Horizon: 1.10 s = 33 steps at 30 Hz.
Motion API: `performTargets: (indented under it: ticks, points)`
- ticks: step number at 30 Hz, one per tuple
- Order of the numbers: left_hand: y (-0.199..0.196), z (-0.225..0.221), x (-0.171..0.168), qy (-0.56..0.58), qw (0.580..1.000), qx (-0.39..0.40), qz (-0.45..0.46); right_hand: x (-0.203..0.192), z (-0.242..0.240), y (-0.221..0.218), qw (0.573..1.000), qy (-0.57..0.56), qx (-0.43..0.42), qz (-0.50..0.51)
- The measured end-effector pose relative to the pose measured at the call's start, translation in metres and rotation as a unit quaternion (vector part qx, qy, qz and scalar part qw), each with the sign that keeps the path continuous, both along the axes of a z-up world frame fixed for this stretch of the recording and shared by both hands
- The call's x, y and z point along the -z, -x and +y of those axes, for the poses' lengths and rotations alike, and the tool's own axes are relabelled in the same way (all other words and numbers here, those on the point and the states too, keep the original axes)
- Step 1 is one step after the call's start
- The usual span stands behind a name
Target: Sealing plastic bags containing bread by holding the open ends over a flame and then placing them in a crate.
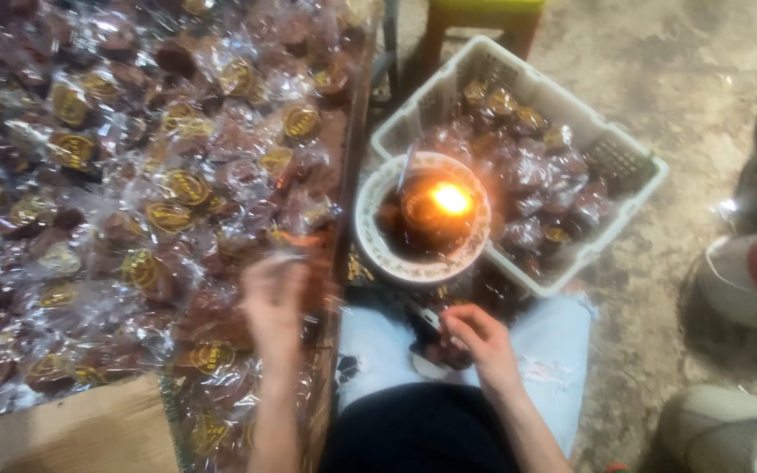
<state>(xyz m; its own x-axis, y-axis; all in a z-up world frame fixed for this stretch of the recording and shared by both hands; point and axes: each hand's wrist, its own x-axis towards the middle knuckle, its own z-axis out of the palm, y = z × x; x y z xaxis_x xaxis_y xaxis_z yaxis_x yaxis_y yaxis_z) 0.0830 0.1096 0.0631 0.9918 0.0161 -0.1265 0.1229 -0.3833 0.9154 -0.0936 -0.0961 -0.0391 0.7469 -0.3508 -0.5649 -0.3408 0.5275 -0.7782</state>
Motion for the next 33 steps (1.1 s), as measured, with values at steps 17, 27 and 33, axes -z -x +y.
performTargets:
  ticks: [17,27,33]
  points:
    - [0.084,-0.085,0.062,0.172,0.970,0.148,0.090,-0.023,0.006,-0.018,0.983,0.139,0.099,-0.070]
    - [0.073,-0.081,0.024,0.082,0.887,0.440,0.117,-0.026,-0.005,-0.001,0.971,0.196,0.032,-0.132]
    - [0.075,-0.079,0.100,0.279,0.891,0.294,0.206,-0.009,-0.021,-0.004,0.987,0.146,0.060,-0.011]
